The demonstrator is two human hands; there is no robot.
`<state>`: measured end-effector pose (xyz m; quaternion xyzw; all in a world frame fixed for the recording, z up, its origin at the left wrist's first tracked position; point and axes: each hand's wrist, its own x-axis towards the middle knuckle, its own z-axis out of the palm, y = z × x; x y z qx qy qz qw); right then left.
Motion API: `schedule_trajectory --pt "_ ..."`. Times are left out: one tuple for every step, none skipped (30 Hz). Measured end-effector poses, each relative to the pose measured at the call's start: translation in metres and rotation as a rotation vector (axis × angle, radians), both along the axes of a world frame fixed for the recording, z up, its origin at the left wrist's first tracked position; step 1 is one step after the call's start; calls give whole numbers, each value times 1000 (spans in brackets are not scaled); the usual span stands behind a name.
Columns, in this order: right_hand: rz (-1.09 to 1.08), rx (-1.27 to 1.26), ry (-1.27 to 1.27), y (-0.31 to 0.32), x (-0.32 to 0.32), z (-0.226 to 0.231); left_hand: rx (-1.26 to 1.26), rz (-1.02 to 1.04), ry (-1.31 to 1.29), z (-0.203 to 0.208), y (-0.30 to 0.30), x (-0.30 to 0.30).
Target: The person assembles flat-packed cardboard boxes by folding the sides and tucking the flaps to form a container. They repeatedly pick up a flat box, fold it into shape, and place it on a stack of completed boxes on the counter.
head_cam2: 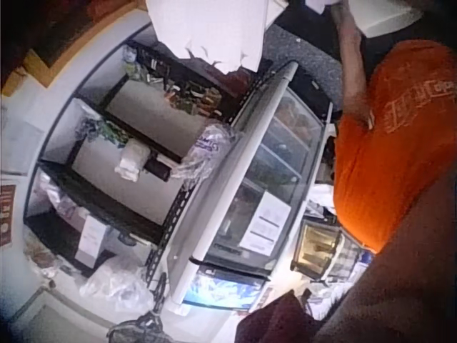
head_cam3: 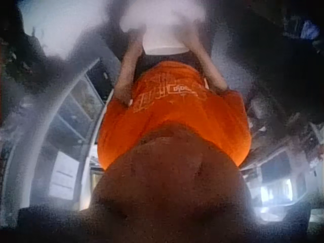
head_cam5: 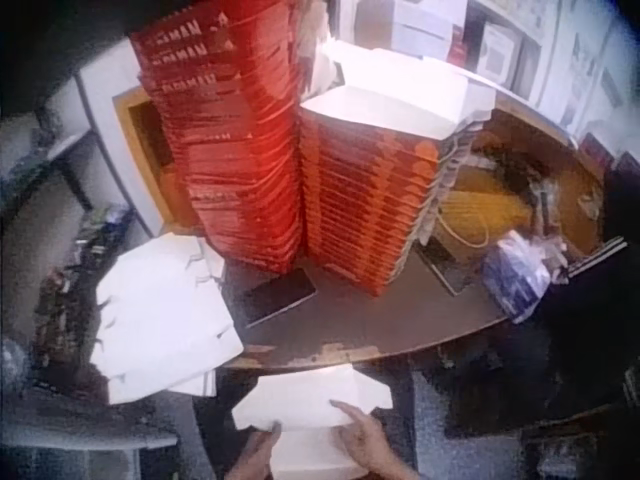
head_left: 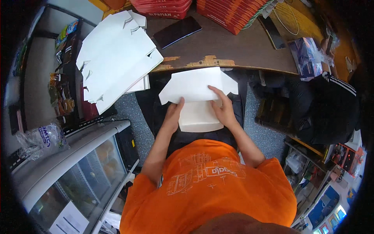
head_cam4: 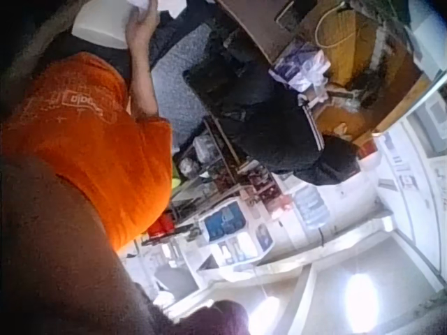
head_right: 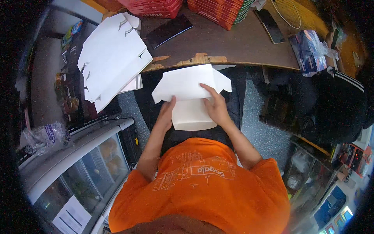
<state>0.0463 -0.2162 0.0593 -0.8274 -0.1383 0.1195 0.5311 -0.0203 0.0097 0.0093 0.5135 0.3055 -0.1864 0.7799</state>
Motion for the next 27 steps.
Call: schedule_trajectory --pt "23 15 36 2 -1 4 82 13 -23 0 -3 0" --pt "47 29 72 2 -3 6 165 25 -46 -2 -9 0" --pt "63 -73 72 0 -5 2 247 38 -69 -4 -16 0" --pt "75 -173 72 -1 -8 -5 480 95 -230 -6 -25 0" --pt "88 -273 72 -2 -10 -11 514 118 -204 -7 -30 -3" --pt "36 -190 -87 -3 -15 -15 547 142 -179 -7 -34 -6" --pt "42 -208 -177 -4 -16 -18 582 160 -150 -2 -35 -8" --pt "46 -222 -271 -4 -14 -20 616 108 -201 22 -32 -7" --pt "48 -238 -366 -6 -13 -21 667 -49 -272 23 -28 -12" --pt "101 -244 -318 -10 -12 -21 719 -212 -350 24 -21 -15" --pt "160 -306 -258 -13 -9 -20 774 -375 -434 25 -14 -15" --pt "216 -368 -198 -15 -11 -17 746 -335 -385 26 -13 -18" --pt "262 -427 -140 -14 -10 -12 720 -302 -344 29 -13 -17" --pt "244 -341 -247 -10 -11 -6 676 -271 -303 31 -12 -17" --pt "258 -349 -267 -9 -8 1 656 -221 -284 28 -11 -17" --pt "236 -361 -116 -6 -4 7 662 -200 -316 24 -9 -18" --pt "212 -372 41 -4 -2 14 662 -183 -345 27 -6 -16" --pt "115 -153 40 -4 -4 21 637 -164 -332 31 -1 -14" --pt "35 63 35 -3 -5 25 608 -134 -315 45 3 -10" --pt "-45 287 30 -3 -5 32 584 -112 -298 61 8 -5" --pt "106 255 11 -10 -3 45 519 -79 -266 77 13 1" --pt "266 219 -9 -22 -2 67 457 -38 -230 92 18 4" --pt "424 174 -26 -31 -1 91 389 0 -192 105 23 7" --pt "462 156 -46 -33 1 115 381 -55 -255 114 32 11" --pt "506 140 -67 -33 2 138 342 -58 -306 128 35 16" --pt "542 122 -87 -35 1 156 299 -69 -355 148 36 24" --pt "551 122 -104 -38 4 169 257 -81 -403 164 36 32"
